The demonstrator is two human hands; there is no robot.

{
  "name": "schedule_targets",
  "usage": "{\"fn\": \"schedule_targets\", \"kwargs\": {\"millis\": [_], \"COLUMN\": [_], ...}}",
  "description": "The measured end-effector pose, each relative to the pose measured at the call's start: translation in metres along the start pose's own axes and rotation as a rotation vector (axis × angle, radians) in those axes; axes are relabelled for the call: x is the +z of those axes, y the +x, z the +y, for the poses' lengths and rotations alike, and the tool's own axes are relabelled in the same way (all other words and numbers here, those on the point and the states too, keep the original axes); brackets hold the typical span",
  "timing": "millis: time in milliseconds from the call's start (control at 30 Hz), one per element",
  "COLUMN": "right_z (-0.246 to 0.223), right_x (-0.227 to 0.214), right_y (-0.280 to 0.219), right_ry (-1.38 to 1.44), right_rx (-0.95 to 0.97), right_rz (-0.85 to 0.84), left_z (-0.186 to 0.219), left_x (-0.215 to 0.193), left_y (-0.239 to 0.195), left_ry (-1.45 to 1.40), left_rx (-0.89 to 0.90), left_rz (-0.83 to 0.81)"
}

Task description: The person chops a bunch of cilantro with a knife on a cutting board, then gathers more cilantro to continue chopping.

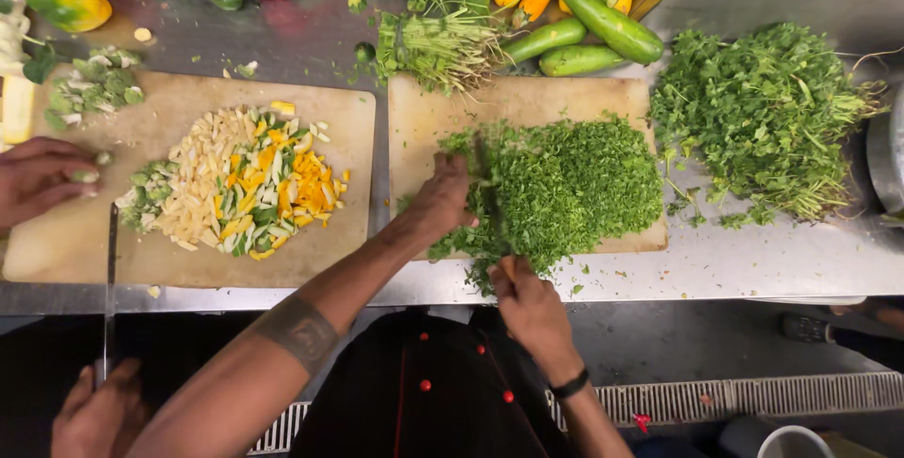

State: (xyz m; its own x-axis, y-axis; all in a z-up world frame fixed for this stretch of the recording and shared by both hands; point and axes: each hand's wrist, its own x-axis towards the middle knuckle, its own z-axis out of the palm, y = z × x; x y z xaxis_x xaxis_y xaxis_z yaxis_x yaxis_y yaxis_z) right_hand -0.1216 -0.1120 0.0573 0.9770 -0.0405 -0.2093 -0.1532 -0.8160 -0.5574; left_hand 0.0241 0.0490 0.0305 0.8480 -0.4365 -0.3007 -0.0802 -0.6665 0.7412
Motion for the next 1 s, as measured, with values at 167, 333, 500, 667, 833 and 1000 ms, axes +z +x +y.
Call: {"fn": "schedule_targets", "kwargs": {"millis": [167,333,500,667,833,1000], "right_z": [-0.038,-0.027,0.002,0.011,0.020,0.032], "right_x": [-0.039,-0.037,-0.024,0.000,0.019,0.022], "right_y": [-0.009,-0.020,-0.033,-0.035,-0.032,-0.030], "right_ry": [0.178,0.187,0.060,-0.134,-0.173,-0.297], "right_rx": [0.423,0.450,0.295,0.209,0.197,-0.044], "right_rz": [-0.066,-0.063,0.017,-0.092,-0.054,0.280], "left_z": [0.034,-0.003,-0.035,-0.042,-0.050,-0.036], "left_x": [-0.029,-0.002,0.035,0.046,0.059,0.080], "left_y": [0.007,0.017,-0.037,-0.071,-0.065,-0.030], "left_ry": [0.333,0.597,0.229,0.115,0.188,0.469], "left_rx": [-0.231,0.156,0.165,0.330,0.382,0.478], "left_rz": [-0.092,-0.097,0.046,0.394,0.464,0.469]}}
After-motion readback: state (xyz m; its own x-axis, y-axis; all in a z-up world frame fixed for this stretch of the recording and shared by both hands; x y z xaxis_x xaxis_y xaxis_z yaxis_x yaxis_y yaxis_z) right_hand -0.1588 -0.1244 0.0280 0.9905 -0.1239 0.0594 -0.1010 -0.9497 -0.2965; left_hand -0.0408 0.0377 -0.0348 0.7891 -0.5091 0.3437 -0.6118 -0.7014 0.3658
